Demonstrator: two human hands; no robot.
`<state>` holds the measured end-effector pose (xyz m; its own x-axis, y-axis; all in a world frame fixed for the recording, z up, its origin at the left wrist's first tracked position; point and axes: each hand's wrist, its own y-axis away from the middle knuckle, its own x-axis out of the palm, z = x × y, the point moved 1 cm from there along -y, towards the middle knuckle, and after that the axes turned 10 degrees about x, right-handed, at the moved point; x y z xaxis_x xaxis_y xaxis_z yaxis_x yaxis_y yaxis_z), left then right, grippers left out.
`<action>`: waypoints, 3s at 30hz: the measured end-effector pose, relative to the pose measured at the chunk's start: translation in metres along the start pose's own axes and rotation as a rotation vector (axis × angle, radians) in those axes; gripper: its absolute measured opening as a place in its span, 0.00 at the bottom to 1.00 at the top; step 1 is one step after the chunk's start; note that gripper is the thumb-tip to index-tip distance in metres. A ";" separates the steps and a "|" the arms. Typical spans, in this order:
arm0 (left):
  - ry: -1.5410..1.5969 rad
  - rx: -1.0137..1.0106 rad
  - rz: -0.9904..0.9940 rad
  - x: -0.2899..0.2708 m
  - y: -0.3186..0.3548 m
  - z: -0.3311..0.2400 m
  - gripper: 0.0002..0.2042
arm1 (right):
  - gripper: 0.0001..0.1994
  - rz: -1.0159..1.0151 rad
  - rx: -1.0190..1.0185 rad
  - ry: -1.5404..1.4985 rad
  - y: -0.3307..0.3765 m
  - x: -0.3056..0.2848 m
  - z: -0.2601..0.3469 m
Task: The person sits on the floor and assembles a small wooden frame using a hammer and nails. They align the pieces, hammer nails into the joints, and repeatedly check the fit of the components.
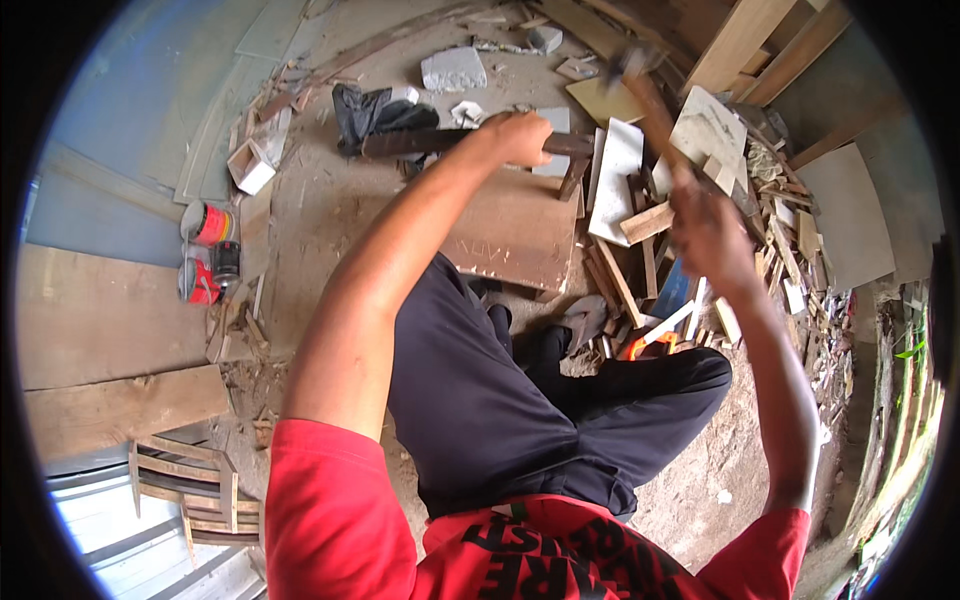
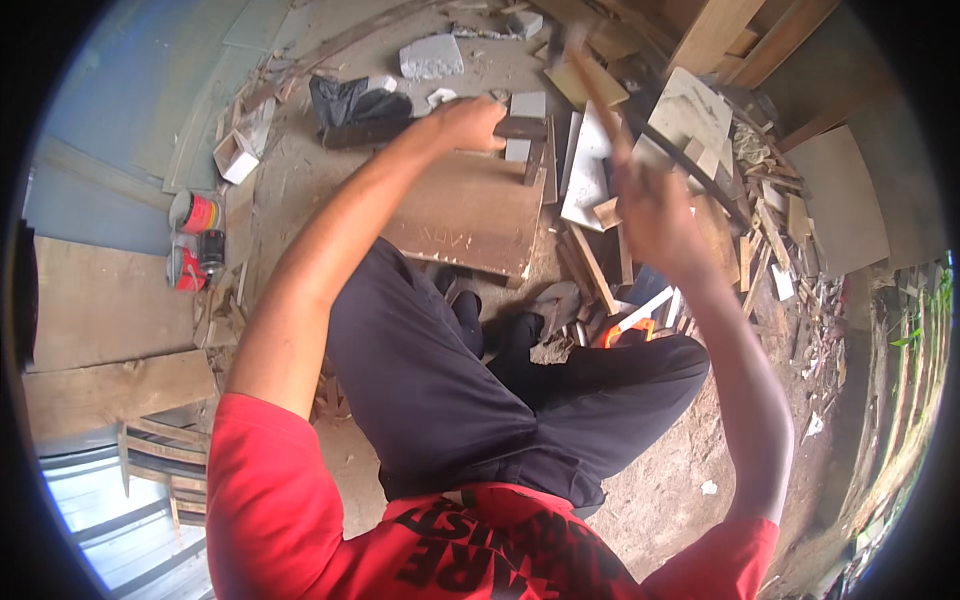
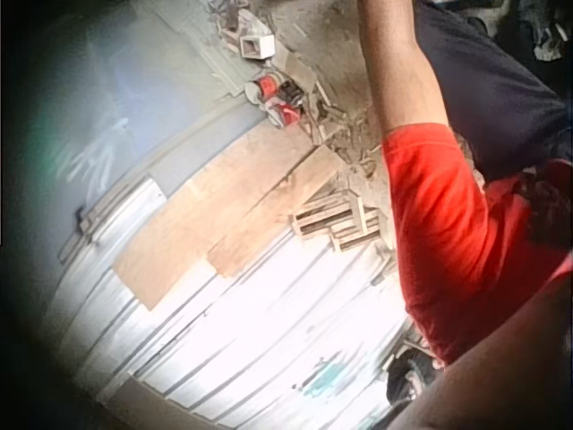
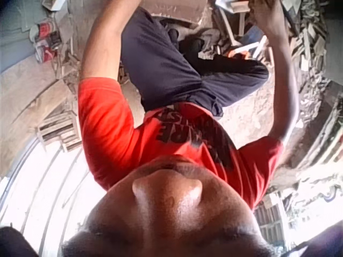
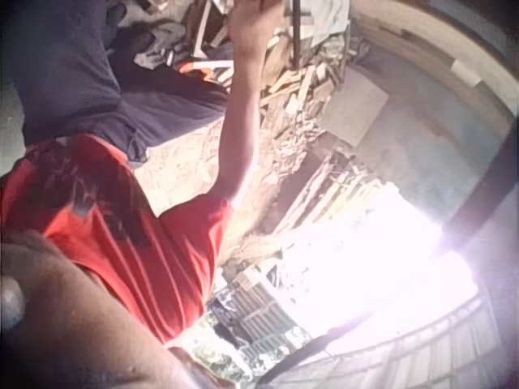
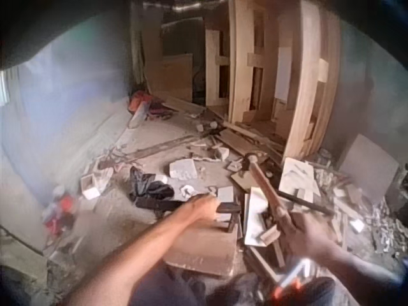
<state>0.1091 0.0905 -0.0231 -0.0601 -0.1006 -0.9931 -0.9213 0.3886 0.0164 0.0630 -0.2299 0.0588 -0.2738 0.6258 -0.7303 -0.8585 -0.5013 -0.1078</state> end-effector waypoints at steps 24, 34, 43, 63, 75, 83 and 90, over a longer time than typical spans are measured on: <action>-0.007 -0.052 0.041 -0.013 0.006 -0.015 0.22 | 0.30 -0.057 0.289 -0.196 -0.016 -0.020 0.056; 0.040 -0.023 -0.024 -0.009 0.003 -0.005 0.20 | 0.24 0.069 0.341 0.075 0.004 0.005 0.029; 0.058 -0.021 -0.017 -0.007 0.004 -0.013 0.20 | 0.21 0.096 0.484 -0.154 0.004 -0.003 0.047; 0.646 0.059 -0.549 -0.048 0.064 -0.031 0.20 | 0.13 -0.291 0.312 -0.081 0.084 0.089 -0.136; 0.957 0.305 -0.604 -0.107 0.075 -0.097 0.10 | 0.15 -0.703 0.163 -0.222 0.087 0.056 -0.118; 1.328 0.519 -0.483 -0.107 0.044 -0.138 0.25 | 0.25 -0.363 -0.258 0.129 0.079 -0.096 0.085; 1.085 0.277 -0.895 -0.092 0.014 -0.145 0.47 | 0.20 -0.253 -0.306 0.343 0.067 -0.094 0.073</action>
<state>0.0461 -0.0272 0.0856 0.1152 -0.9903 -0.0773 -0.7093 -0.0275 -0.7043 -0.0003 -0.2784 0.1699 0.1278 0.5441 -0.8292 -0.6993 -0.5434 -0.4644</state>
